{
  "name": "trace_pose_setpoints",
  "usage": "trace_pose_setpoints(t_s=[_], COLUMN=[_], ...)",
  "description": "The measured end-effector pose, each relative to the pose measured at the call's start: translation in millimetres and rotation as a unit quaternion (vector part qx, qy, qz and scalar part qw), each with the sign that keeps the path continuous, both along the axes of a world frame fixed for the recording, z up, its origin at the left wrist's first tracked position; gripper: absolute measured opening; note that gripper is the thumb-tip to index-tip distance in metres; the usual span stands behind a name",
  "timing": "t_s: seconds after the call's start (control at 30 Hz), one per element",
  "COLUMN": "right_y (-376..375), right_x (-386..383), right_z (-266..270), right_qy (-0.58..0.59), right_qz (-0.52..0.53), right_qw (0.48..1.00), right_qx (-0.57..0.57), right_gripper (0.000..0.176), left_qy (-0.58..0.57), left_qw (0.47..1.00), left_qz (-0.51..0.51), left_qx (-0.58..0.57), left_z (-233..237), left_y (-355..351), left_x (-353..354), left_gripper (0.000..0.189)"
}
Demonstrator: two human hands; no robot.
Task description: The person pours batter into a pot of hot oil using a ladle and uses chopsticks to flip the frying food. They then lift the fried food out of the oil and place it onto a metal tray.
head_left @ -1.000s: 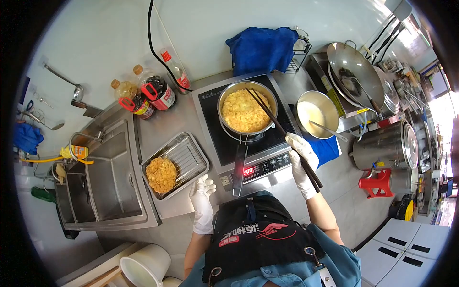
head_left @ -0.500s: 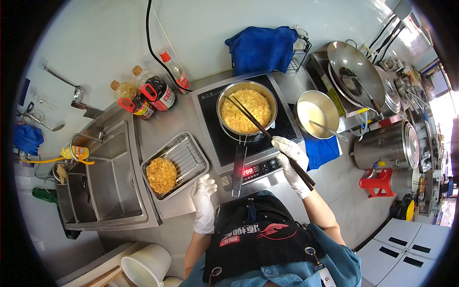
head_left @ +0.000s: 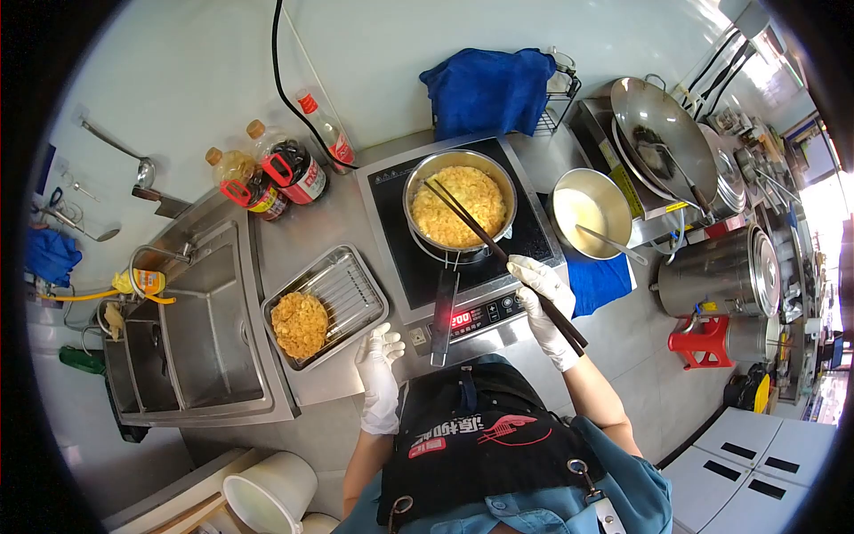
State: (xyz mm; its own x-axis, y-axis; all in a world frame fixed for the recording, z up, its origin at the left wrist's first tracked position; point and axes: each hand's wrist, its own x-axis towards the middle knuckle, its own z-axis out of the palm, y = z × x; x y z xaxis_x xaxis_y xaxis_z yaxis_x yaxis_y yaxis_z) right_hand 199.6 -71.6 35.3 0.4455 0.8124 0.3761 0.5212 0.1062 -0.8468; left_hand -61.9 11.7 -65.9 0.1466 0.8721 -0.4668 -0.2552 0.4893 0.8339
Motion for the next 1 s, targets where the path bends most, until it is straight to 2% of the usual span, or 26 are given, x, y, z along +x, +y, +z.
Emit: trace_pose_setpoints(t_s=[0.37,0.57,0.6,0.77,1.0], right_y=[-1,-10,-15,-30,-31], right_x=[1,1,-1,1,-2], right_z=[-1,17,22,11,1], right_qy=[-0.018,-0.036,-0.009,-0.032,-0.034], right_qz=[0.001,-0.042,-0.059,-0.060,-0.040], right_qw=[1.000,0.998,0.998,0.996,0.998], right_qx=[0.008,0.043,0.028,0.056,0.019], right_gripper=[0.028,0.024,0.025,0.027,0.029], left_qy=[0.007,0.004,0.002,0.002,0.000], left_qw=[1.000,1.000,1.000,1.000,1.000], left_qz=[-0.006,-0.007,-0.006,-0.002,-0.008], left_qx=[-0.003,0.002,0.003,0.000,0.001], left_z=[1,-1,-1,-2,2], left_y=[0,1,1,1,3], left_x=[1,-2,-2,-3,2], left_gripper=[0.032,0.032,0.032,0.032,0.033])
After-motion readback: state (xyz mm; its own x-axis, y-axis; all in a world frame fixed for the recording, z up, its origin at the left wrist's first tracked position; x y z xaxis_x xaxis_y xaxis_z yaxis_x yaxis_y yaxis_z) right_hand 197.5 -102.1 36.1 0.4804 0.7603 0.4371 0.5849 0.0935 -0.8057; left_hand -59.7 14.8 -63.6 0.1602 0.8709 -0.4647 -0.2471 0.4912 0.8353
